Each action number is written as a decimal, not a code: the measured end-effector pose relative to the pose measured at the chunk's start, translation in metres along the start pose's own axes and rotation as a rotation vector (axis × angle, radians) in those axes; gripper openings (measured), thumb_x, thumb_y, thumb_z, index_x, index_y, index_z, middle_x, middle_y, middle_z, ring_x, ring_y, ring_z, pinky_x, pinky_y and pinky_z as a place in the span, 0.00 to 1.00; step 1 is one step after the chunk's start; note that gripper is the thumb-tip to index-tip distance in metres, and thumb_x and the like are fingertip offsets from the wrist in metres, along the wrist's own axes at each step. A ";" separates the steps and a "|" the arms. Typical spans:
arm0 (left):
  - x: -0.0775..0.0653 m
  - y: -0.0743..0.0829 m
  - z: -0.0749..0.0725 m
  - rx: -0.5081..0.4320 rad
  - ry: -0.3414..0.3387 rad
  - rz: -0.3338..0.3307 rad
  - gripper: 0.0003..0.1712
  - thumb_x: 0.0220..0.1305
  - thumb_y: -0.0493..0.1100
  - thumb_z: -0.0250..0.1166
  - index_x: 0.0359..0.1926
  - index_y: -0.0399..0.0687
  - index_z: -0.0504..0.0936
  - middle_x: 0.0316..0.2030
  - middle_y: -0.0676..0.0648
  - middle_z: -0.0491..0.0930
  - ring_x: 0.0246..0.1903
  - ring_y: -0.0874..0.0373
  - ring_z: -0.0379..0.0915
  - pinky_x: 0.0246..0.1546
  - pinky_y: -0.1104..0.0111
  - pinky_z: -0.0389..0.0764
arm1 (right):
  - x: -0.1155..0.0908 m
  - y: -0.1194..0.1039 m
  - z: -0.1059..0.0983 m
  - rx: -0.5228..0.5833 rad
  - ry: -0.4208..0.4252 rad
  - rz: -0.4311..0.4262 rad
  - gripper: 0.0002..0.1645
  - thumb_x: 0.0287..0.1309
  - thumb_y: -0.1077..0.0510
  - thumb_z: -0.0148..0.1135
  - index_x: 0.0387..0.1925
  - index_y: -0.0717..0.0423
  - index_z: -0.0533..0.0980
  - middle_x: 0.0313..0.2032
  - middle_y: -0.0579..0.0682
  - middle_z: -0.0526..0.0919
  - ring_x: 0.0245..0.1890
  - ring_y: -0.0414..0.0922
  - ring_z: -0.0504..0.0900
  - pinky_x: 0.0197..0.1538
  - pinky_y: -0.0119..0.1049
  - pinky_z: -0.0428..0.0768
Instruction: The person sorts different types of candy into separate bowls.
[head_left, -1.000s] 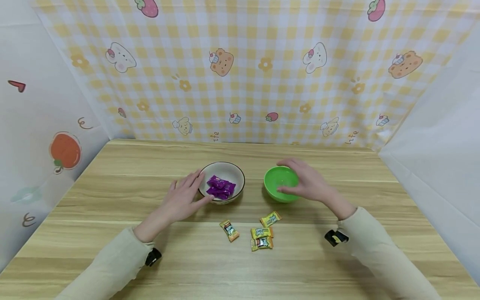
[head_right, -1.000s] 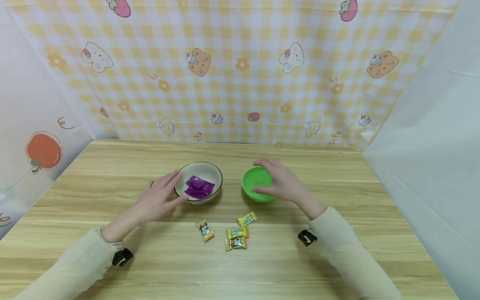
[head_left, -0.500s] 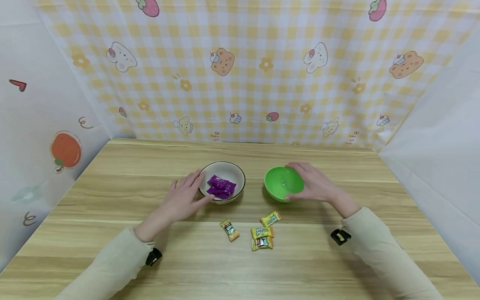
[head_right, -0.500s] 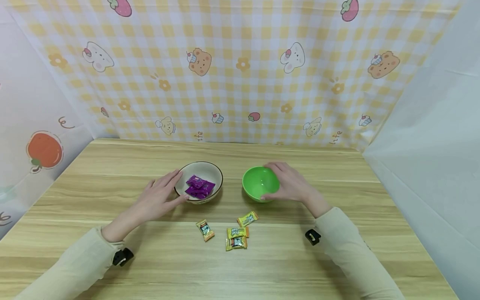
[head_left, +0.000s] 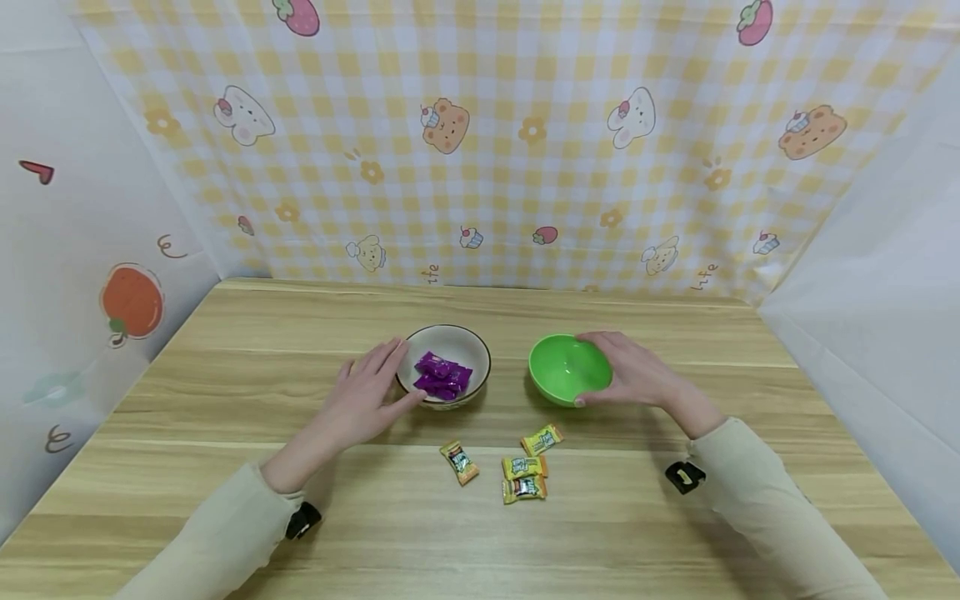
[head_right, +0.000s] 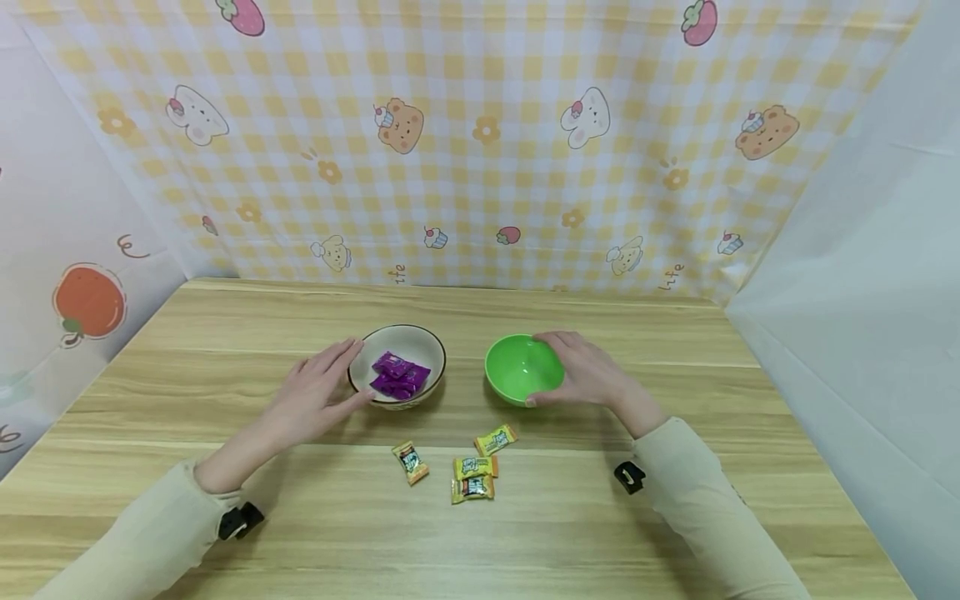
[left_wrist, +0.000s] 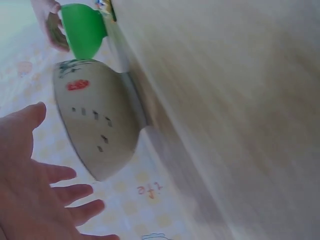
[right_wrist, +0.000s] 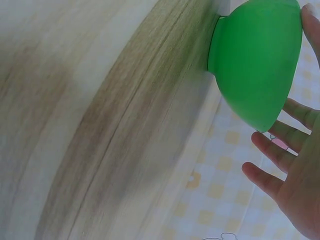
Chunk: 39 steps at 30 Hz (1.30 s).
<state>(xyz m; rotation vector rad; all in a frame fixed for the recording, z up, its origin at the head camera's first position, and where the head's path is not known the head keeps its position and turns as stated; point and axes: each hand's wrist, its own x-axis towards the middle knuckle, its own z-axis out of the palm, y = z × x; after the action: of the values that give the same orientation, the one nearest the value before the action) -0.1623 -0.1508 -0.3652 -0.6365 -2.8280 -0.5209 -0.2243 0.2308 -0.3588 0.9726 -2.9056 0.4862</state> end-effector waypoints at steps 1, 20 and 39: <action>0.000 0.001 -0.002 -0.005 0.037 0.020 0.42 0.57 0.61 0.55 0.64 0.38 0.56 0.61 0.38 0.57 0.59 0.42 0.51 0.53 0.42 0.49 | 0.000 0.000 0.000 0.000 -0.002 0.001 0.58 0.29 0.25 0.61 0.59 0.55 0.61 0.54 0.57 0.67 0.53 0.52 0.65 0.47 0.51 0.69; -0.023 0.040 -0.015 -0.595 -0.333 0.035 0.21 0.54 0.51 0.62 0.43 0.41 0.76 0.32 0.54 0.76 0.32 0.62 0.72 0.32 0.71 0.74 | 0.000 0.002 0.002 -0.001 -0.002 -0.013 0.57 0.30 0.25 0.61 0.59 0.55 0.61 0.54 0.57 0.67 0.53 0.51 0.66 0.47 0.50 0.69; -0.019 0.044 0.026 -0.284 -0.322 0.153 0.27 0.49 0.50 0.66 0.49 0.42 0.74 0.45 0.48 0.73 0.45 0.54 0.68 0.46 0.58 0.67 | 0.001 0.003 0.003 0.016 -0.001 -0.020 0.57 0.31 0.26 0.61 0.59 0.55 0.61 0.54 0.56 0.67 0.52 0.51 0.66 0.46 0.50 0.70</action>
<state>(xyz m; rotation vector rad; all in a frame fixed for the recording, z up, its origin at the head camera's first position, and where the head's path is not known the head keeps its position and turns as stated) -0.1285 -0.1108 -0.3810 -1.0682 -2.9866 -0.8714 -0.2266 0.2319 -0.3626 1.0032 -2.8945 0.5092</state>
